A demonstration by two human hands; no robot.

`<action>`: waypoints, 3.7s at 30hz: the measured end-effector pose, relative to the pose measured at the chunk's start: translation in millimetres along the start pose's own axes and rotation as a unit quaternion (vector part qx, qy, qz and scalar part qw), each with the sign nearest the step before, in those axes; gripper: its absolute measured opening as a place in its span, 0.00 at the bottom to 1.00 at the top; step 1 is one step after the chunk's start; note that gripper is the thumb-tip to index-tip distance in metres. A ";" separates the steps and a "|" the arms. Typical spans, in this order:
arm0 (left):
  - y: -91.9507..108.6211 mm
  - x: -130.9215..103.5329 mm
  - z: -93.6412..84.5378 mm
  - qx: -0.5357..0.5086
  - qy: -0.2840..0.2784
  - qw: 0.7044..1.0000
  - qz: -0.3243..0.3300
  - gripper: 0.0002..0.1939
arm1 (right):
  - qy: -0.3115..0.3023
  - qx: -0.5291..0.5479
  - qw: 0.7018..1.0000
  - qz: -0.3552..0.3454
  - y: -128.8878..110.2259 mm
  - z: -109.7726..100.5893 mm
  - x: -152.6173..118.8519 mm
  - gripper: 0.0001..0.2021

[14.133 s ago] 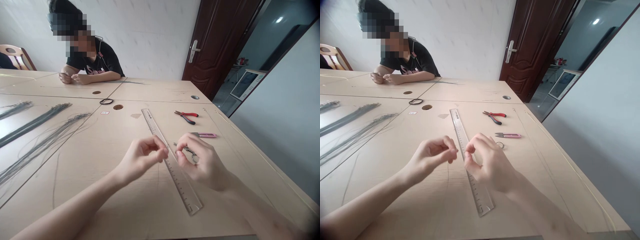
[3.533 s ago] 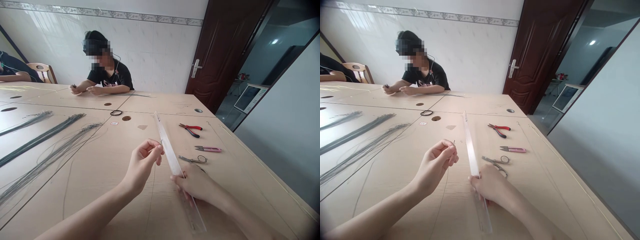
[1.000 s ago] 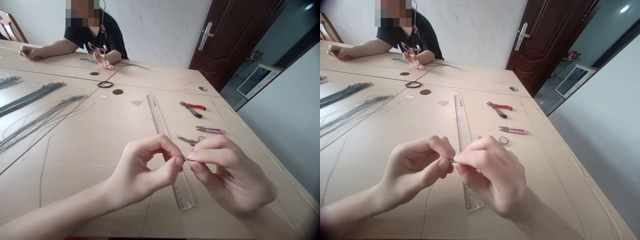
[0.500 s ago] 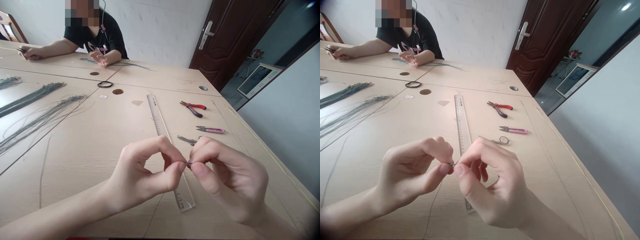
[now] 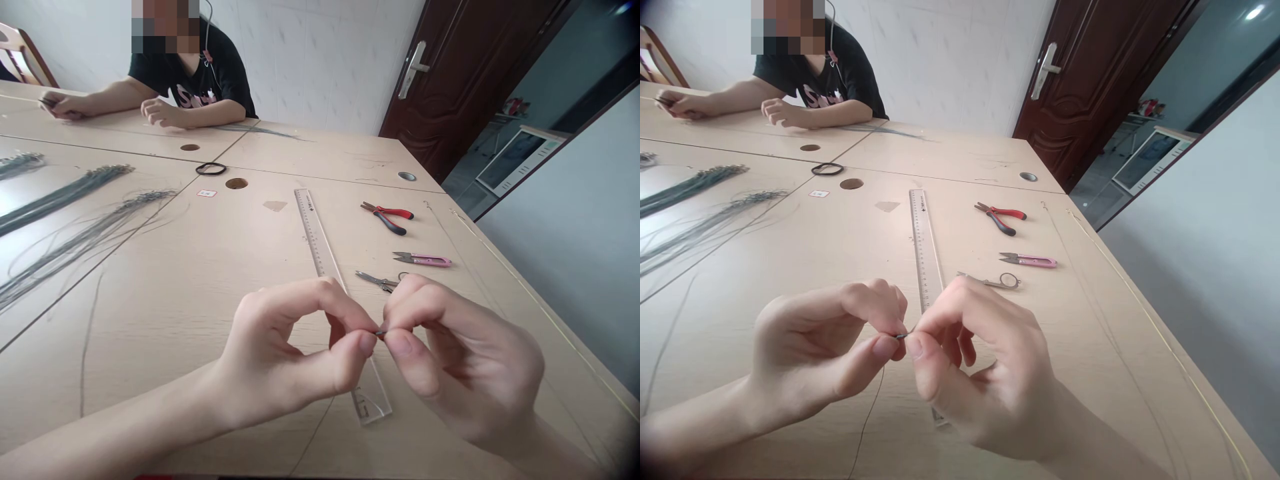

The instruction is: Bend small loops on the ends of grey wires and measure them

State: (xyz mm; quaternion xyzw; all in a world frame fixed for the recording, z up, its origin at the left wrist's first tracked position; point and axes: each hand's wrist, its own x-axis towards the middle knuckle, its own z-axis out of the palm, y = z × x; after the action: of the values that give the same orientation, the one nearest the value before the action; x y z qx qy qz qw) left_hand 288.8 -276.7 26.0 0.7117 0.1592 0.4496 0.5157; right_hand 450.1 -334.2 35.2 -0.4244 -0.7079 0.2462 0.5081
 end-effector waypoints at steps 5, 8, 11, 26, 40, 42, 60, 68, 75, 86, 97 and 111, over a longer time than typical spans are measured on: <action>0.1 -1.0 -0.2 0.010 0.005 1.000 0.002 0.07 | -0.003 -0.011 1.000 -0.009 -0.6 -0.3 0.6 0.07; -0.4 -1.9 -0.6 0.009 0.002 1.000 0.004 0.07 | -0.001 -0.013 1.000 -0.015 -0.9 -1.2 0.8 0.07; -0.4 -2.0 -0.9 0.007 0.000 1.000 0.004 0.07 | -0.003 -0.013 1.000 -0.013 0.2 -1.8 0.6 0.07; -1.0 -2.4 -1.4 -0.001 -0.001 1.000 0.009 0.07 | 0.001 -0.027 0.999 -0.021 -0.3 -1.2 0.0 0.08; -2.2 -1.9 -0.9 -0.010 -0.011 1.000 0.013 0.08 | -0.008 -0.032 0.999 -0.023 0.4 -1.8 -0.6 0.08; -2.0 -1.6 -1.1 -0.010 -0.009 1.000 0.015 0.08 | -0.008 -0.033 0.999 -0.026 0.2 -1.9 -0.5 0.08; -4.4 -4.5 -2.0 0.020 -0.008 0.999 0.028 0.09 | -0.013 -0.049 0.998 -0.030 0.8 -2.3 0.1 0.08; -5.5 -5.2 -2.7 0.030 -0.005 0.999 0.025 0.09 | -0.016 -0.058 0.998 -0.036 0.5 -2.8 -2.1 0.08; -5.9 -5.5 -1.4 0.029 -0.003 0.999 0.028 0.09 | -0.015 -0.070 0.997 -0.042 -0.3 -1.5 0.4 0.08; -5.6 -5.8 -1.6 0.024 -0.007 0.999 0.019 0.09 | -0.019 -0.071 0.996 -0.048 0.6 -0.9 3.1 0.08; -5.1 -6.8 -2.6 0.038 -0.008 0.999 0.019 0.09 | -0.020 -0.054 0.998 -0.036 1.2 -1.1 0.1 0.08; -18.0 8.9 -7.7 0.417 0.052 0.863 0.280 0.06 | -0.020 0.111 0.932 0.344 7.1 10.0 9.2 0.21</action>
State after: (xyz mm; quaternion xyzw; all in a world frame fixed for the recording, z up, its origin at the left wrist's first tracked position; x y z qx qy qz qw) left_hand 291.8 -258.4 14.9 0.8505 0.1523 0.5032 0.0145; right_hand 442.2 -321.8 30.7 -0.5781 -0.4965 0.4911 0.4220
